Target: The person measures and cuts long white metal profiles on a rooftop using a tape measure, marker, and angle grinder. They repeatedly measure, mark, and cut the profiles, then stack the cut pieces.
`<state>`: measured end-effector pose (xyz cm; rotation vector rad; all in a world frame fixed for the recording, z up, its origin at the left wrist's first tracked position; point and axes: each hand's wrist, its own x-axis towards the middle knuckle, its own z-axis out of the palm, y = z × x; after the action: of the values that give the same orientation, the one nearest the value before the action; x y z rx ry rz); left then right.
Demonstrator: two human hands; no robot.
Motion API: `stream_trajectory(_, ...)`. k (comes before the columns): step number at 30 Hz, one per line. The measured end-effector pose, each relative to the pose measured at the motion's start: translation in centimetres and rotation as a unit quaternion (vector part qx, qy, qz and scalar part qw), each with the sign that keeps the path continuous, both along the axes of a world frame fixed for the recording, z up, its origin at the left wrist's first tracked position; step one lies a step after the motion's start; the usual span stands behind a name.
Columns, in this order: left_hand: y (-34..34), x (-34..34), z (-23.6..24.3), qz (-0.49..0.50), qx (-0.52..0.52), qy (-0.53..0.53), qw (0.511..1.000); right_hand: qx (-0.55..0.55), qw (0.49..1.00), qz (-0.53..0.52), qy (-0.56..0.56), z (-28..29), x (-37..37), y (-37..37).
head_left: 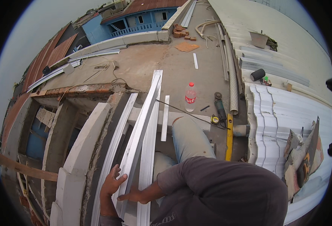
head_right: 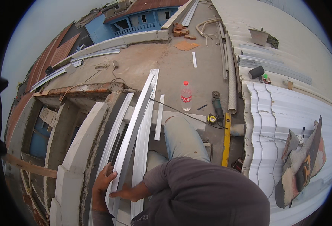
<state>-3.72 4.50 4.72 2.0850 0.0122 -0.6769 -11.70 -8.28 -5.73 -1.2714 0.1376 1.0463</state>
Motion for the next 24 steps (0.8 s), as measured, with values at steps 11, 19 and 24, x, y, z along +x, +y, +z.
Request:
stream_trajectory(11, -5.8, 5.1, -6.5, -0.060, 0.250, -0.132, 0.957, 0.144, 0.931, 0.201, -0.270, 4.2, 11.1, -23.1)
stream_trajectory(19, -2.2, -0.7, -7.8, 0.085, 0.323, -0.158, 0.929, -0.552, 0.752, -0.296, -0.205, -9.5, 22.5, -59.2)
stream_trajectory(24, -2.8, -2.3, -11.5, 0.075, 0.348, -0.192, 0.915, -0.651, 0.724, -0.037, -0.225, -20.9, 26.4, -63.4)
